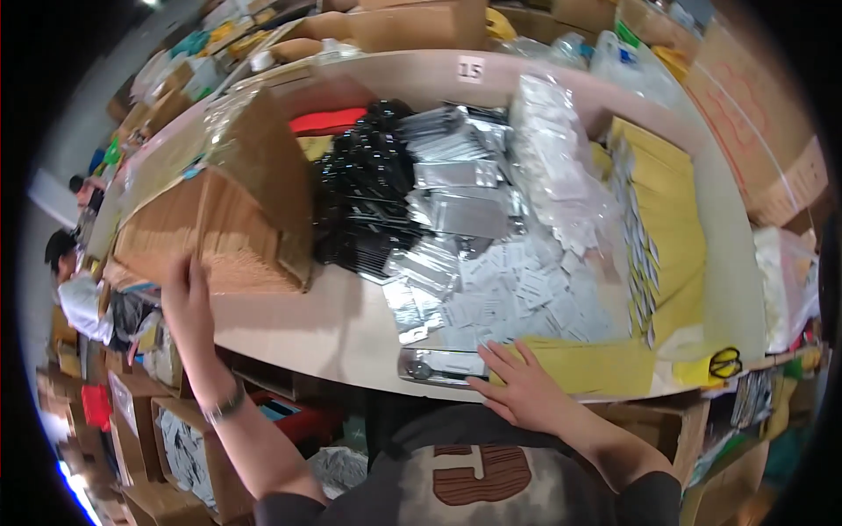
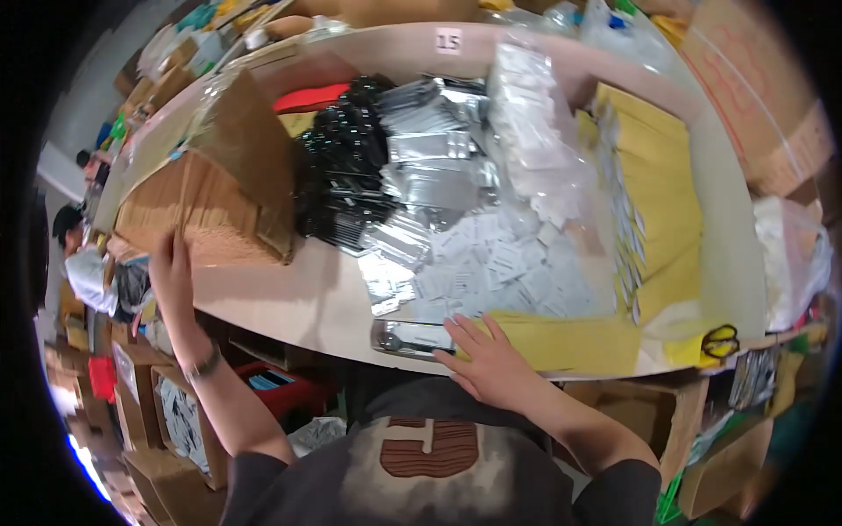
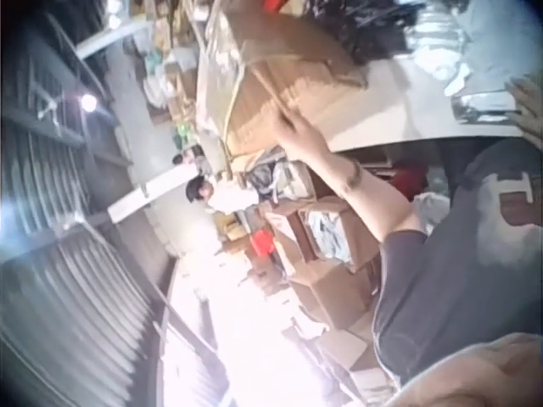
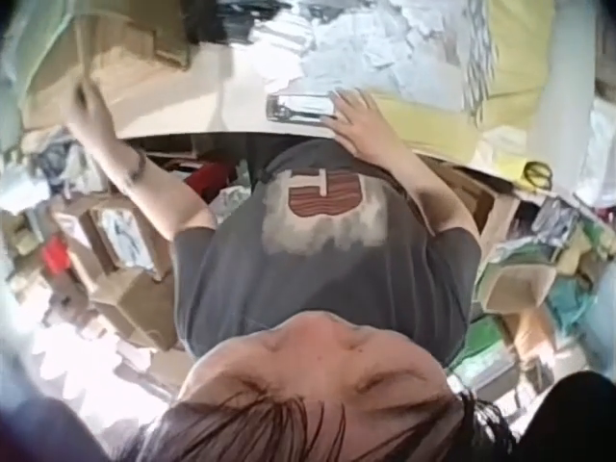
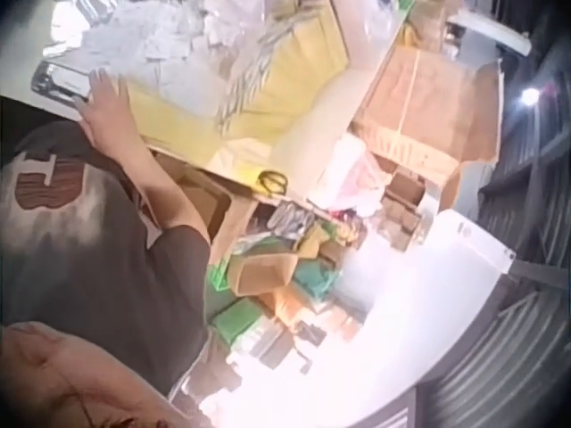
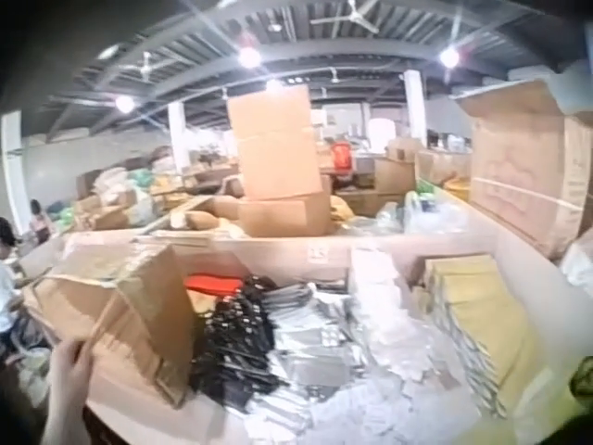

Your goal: Packing small silver and black pouches into yellow padded envelopes at a packing station.

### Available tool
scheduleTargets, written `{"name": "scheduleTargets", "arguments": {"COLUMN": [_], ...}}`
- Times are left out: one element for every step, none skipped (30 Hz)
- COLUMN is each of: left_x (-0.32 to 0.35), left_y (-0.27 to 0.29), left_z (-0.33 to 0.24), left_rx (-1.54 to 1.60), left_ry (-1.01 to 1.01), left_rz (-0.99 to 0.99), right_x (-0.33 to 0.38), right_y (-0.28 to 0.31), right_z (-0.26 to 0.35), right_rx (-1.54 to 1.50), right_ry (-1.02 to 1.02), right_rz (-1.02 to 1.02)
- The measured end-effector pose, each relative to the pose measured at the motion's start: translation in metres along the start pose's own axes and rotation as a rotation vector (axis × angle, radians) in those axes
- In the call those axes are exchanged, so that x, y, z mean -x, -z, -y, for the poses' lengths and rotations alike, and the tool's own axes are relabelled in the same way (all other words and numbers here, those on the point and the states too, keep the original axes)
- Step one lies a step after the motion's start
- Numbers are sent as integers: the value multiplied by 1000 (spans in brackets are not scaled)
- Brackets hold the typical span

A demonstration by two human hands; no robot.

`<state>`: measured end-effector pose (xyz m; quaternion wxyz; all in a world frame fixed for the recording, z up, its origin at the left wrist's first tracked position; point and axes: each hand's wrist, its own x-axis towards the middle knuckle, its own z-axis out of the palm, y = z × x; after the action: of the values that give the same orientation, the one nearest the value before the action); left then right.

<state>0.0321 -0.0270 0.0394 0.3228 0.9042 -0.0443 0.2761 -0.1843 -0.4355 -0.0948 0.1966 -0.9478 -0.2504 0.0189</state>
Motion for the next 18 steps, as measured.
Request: {"name": "scheduleTargets", "arguments": {"left_x": [33,70,104,133,153,160,164,162,157,155,160,158,156,164,167,178,190,192], "left_y": [0,-8,-23,-36,-44,-55,-65,-72,-84,-87,-90,-95,-98,-108,-119,-130,-138,-138], "left_z": [-4,9,23,34,35,20,11,10,8,8,15,17,17,9,-26,-51,-62,-76], "left_rx": [225,560,739,686,629,669,703,705,603,492,491,386,281,246,277,222,156,66], "left_ry": [263,392,544,482,418,414,417,439,428,413,419,341,264,229,165,74,89,25], "left_rz": [52,12,-82,167,408,671,930,924,1034,1133,1126,1092,1054,1036,1017,958,914,794], "right_x": [1,1,1,3,5,7,7,7,9,8,8,7,5,3,-1,-9,-16,-18], "right_y": [-2,-2,-4,-6,-7,-5,-3,-1,1,4,5,3,-2,-7,-13,-18,-20,-15], "right_z": [-2,-3,-4,-2,-1,-1,0,1,-1,-2,-2,-3,-4,-6,-4,0,2,4], "right_rx": [-24,-47,-53,-35,-17,-17,-22,-27,-27,-37,-48,-46,-60,-75,-75,-61,-50,-48], "right_ry": [-3,10,4,0,1,2,-14,-30,-33,-21,-9,-8,22,52,39,46,69,72], "right_rz": [-21,-48,-53,-48,-39,-29,-17,-6,4,15,25,23,-17,-57,-54,-91,-130,-130]}}
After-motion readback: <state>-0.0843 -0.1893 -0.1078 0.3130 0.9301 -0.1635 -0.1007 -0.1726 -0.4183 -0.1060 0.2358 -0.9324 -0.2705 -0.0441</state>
